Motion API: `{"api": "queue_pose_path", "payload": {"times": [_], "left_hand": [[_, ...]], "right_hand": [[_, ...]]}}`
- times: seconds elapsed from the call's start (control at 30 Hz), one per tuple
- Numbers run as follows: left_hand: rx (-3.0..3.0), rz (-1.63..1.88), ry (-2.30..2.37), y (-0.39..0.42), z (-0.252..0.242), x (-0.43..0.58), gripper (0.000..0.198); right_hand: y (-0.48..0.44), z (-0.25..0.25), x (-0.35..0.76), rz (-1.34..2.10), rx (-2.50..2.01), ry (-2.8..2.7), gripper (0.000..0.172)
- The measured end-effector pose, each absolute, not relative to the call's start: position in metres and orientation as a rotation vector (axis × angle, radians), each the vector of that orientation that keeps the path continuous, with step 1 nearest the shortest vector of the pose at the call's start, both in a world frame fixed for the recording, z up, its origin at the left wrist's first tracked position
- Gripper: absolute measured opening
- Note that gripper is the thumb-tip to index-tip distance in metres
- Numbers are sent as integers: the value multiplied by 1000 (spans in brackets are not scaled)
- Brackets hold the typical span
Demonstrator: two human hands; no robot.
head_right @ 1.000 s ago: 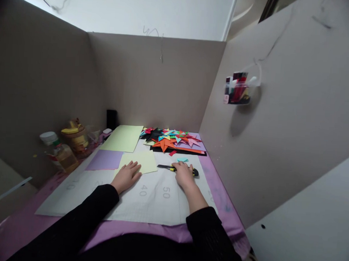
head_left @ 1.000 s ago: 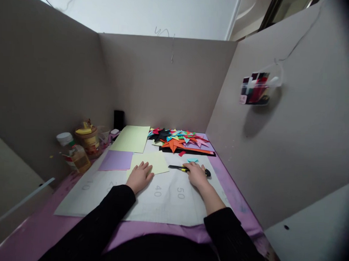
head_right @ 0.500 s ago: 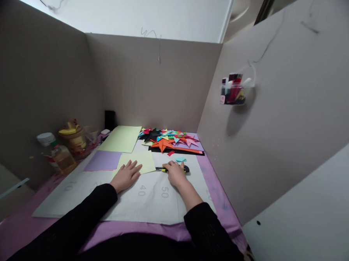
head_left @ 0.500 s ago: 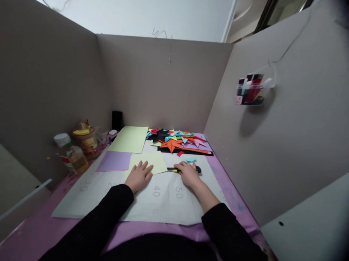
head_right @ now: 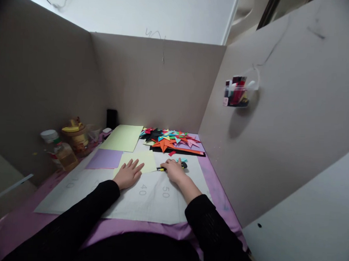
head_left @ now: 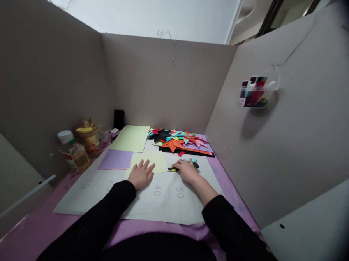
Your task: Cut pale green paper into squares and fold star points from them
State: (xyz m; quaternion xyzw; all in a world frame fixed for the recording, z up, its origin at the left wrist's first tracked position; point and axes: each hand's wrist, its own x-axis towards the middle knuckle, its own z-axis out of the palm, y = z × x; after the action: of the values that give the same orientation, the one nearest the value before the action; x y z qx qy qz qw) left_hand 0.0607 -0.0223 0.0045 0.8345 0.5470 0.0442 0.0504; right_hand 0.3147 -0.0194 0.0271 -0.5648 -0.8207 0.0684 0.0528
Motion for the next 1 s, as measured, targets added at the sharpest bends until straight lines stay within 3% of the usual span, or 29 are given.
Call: {"api": "queue_pose_path", "payload": {"times": [1.0], "left_hand": [[2520,159,1673,-20,-1,60,50]], "right_hand": [[-44,26,317,165,-1868,-2375,41]]}}
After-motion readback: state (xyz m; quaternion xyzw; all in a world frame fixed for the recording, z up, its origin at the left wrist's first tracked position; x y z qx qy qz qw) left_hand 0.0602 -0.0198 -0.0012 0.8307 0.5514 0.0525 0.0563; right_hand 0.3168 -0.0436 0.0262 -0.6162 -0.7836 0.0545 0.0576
